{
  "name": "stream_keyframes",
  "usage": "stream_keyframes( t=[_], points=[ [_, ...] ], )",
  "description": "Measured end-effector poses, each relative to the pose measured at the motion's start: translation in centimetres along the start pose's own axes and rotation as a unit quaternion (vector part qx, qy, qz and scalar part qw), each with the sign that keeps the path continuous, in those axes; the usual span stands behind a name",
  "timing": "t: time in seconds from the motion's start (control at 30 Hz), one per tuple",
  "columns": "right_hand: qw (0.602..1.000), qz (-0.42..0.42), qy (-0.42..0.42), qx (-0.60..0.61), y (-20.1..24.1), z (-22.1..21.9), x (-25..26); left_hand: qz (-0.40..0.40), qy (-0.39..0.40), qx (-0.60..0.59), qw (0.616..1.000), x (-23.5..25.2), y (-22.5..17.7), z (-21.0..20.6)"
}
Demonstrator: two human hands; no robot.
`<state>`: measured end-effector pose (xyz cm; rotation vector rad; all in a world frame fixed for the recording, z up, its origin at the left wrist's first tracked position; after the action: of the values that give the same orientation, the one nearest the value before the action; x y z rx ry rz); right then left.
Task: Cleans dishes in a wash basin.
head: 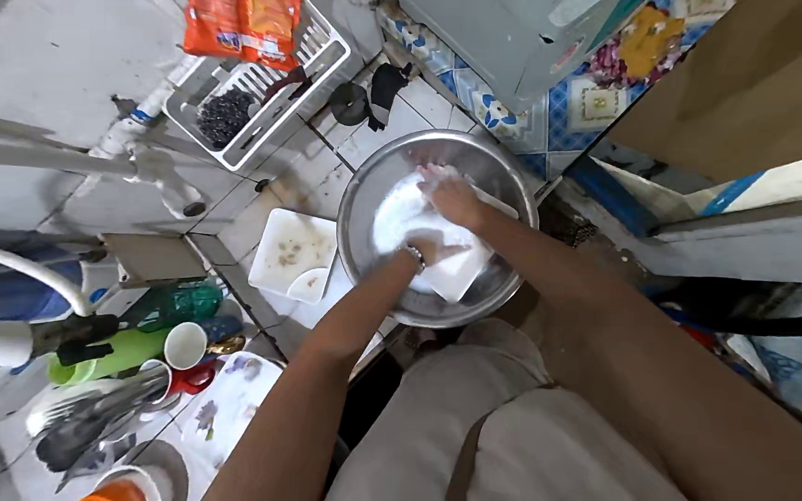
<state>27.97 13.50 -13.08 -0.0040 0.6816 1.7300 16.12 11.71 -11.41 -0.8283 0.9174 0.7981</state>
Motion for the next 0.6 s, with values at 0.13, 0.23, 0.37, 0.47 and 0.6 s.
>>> stream_keyframes(
  t=[0.13, 0.23, 0.37, 0.47, 0.6],
  points=[
    [0.992, -0.111, 0.018, -0.055, 0.2, 3.3, -2.6, 0.038, -0.132, -0.008, 0.991, 2.3, 0.4, 1.5],
    [0.983, -0.173, -0.033, 0.046, 0.8, 2.3, -6.5, 0.032, -0.322, -0.011, 0.946, 4.2, 0.7, 2.0],
    [0.963, -0.231, -0.116, 0.074, 3.0, -2.2, -10.5, 0.078, -0.307, -0.09, 0.944, 3.4, 2.6, 2.8],
    [0.954, -0.243, -0.146, 0.093, 3.9, -3.2, -10.3, 0.069, -0.25, -0.111, 0.959, 2.9, 3.5, 3.3],
    [0.955, -0.251, -0.118, 0.104, 4.1, -3.8, -9.3, 0.052, -0.204, -0.152, 0.966, 3.5, 5.2, 5.1]
  ],
)
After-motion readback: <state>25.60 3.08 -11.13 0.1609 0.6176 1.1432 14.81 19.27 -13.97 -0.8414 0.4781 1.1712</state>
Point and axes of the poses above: each hand's wrist, its own x-axis towards the middle knuckle, its own z-axis out of the back of the hand, y = z × x, the point moved 1 cm from there along x, towards the middle knuckle, and after that the axes turned 13 degrees about y, right-handed, at the moved point
